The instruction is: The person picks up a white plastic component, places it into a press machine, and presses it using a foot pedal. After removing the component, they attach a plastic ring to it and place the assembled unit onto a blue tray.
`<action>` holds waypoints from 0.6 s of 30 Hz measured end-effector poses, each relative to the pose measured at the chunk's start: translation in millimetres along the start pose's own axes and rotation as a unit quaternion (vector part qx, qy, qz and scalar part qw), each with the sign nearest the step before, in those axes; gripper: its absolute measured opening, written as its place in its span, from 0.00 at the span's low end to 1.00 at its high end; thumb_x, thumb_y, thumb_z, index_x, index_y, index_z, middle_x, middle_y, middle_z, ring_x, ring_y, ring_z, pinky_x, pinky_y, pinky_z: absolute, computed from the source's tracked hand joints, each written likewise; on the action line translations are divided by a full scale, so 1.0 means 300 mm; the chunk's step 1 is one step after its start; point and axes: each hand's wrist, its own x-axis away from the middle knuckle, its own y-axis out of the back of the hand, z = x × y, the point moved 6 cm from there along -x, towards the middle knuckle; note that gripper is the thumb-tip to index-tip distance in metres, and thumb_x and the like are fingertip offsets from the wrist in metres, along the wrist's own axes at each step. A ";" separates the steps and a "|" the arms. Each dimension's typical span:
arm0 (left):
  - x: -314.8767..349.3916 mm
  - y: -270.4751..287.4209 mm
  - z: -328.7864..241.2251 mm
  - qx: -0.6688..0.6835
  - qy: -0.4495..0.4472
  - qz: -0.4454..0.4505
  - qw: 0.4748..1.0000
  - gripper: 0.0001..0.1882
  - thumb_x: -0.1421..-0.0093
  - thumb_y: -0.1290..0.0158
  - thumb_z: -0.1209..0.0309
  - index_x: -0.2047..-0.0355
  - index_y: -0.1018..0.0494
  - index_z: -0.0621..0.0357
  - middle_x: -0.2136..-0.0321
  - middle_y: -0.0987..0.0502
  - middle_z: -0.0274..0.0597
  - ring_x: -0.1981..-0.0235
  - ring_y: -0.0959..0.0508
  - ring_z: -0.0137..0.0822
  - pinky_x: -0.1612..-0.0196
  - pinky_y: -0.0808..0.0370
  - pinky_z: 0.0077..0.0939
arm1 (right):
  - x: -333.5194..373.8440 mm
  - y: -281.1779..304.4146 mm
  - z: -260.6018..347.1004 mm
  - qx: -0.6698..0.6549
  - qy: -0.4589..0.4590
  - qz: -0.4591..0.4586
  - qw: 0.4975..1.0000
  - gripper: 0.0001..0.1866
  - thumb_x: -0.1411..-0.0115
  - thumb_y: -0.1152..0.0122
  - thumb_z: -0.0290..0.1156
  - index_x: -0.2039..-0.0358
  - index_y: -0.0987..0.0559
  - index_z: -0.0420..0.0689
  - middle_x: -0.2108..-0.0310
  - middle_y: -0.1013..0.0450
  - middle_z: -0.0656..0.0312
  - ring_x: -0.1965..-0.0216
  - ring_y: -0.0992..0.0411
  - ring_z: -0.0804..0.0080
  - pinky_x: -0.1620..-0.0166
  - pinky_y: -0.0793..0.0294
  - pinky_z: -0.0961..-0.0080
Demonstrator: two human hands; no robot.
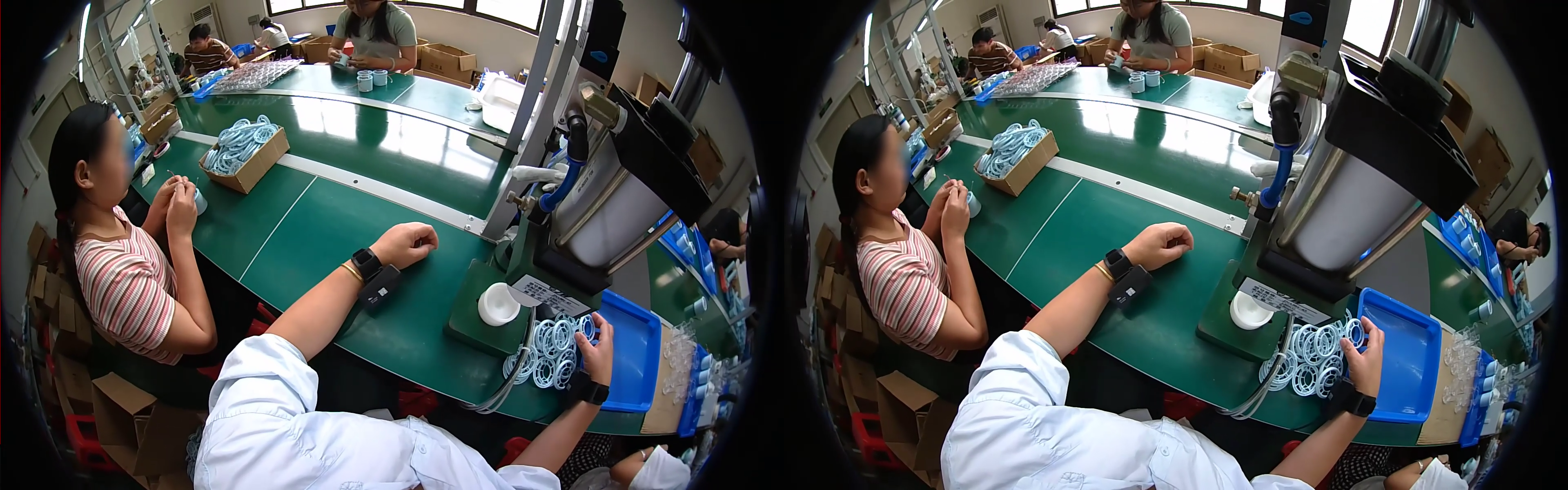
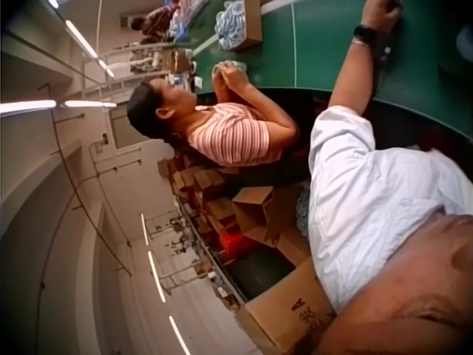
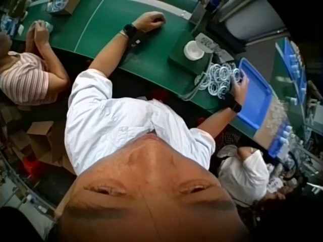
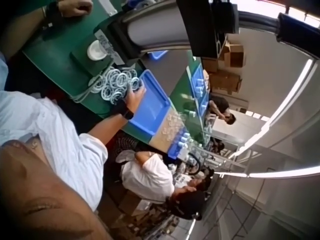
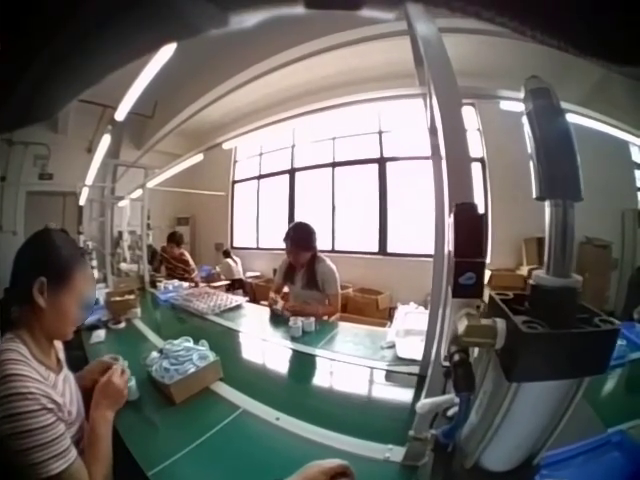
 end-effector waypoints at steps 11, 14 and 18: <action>-0.006 0.001 -0.011 -0.011 -0.007 0.010 1.000 0.03 0.47 0.49 0.77 0.70 0.29 0.60 0.75 0.28 0.39 0.74 0.29 0.32 0.68 0.29 0.23 | 0.000 0.005 0.004 -0.013 -0.006 -0.004 1.000 0.32 0.52 0.36 0.42 0.49 0.31 0.40 0.53 0.34 0.56 0.54 0.34 0.63 0.50 0.34 0.70; 0.006 -0.003 -0.010 -0.024 -0.024 0.007 0.999 0.04 0.47 0.49 0.77 0.70 0.29 0.59 0.75 0.28 0.39 0.74 0.29 0.33 0.68 0.29 0.24 | 0.003 0.000 -0.002 -0.013 -0.012 0.004 1.000 0.33 0.52 0.35 0.43 0.49 0.31 0.40 0.53 0.34 0.56 0.54 0.34 0.63 0.50 0.34 0.70; 0.009 -0.005 -0.024 -0.035 -0.034 0.008 0.999 0.04 0.47 0.49 0.77 0.70 0.29 0.59 0.75 0.28 0.39 0.73 0.29 0.34 0.68 0.30 0.24 | 0.012 0.008 0.001 -0.014 -0.022 0.005 1.000 0.34 0.52 0.35 0.45 0.49 0.32 0.40 0.53 0.34 0.56 0.54 0.34 0.63 0.50 0.34 0.70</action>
